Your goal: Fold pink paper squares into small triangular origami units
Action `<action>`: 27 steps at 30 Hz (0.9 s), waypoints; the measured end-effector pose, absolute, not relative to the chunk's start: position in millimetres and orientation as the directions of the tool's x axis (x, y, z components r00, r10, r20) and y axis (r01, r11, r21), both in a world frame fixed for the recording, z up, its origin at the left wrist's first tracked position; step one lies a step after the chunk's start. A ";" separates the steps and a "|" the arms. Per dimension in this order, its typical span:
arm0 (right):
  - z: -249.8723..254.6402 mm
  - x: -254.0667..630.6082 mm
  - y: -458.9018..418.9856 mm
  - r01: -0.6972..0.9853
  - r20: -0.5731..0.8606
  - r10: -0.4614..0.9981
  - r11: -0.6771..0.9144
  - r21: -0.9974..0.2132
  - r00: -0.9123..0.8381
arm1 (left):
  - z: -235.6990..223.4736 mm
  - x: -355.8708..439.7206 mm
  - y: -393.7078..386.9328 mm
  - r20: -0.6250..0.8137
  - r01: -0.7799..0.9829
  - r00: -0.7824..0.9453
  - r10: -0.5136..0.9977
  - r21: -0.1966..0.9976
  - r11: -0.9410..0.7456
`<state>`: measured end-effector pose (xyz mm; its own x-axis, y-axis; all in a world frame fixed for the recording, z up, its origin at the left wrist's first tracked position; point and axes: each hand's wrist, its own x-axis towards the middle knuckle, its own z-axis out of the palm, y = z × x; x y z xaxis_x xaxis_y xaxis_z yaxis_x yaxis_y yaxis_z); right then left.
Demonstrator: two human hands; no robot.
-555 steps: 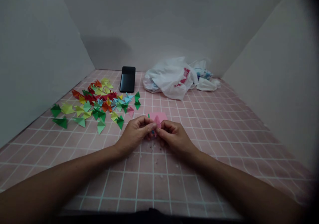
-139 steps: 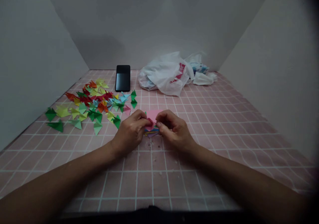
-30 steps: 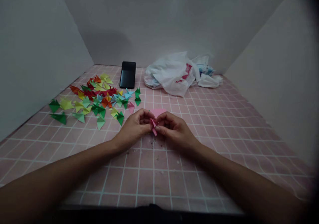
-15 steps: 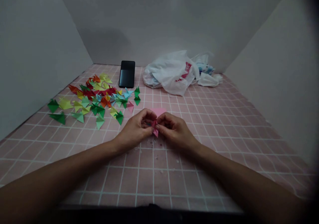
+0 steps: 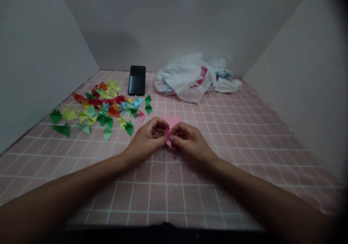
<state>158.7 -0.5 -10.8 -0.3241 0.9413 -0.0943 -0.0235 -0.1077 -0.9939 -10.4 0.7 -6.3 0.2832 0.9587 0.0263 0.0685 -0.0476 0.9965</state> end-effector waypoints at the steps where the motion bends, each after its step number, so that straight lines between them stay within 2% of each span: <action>1: -11.0 158.4 -0.7 -0.025 -0.093 0.943 -0.107 -0.994 -0.320 | -5.9 -10.3 0.7 0.027 0.070 0.285 0.958 0.996 -0.049; 20: -7.9 159.5 0.4 -0.041 -0.129 0.943 -0.149 -0.988 -0.307 | -5.9 -11.6 1.9 0.071 0.077 0.275 0.959 0.992 -0.095; 27: -6.2 158.7 -1.8 -0.043 -0.154 0.947 -0.173 -0.984 -0.281 | -5.7 -12.8 1.5 -0.004 0.087 0.240 0.971 0.996 -0.017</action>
<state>158.7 -1.8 -6.2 -0.2805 0.9474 -0.1543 -0.0430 -0.1730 -0.9840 -12.8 1.5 -5.7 0.2399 0.9708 -0.0043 0.0874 -0.0172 0.9960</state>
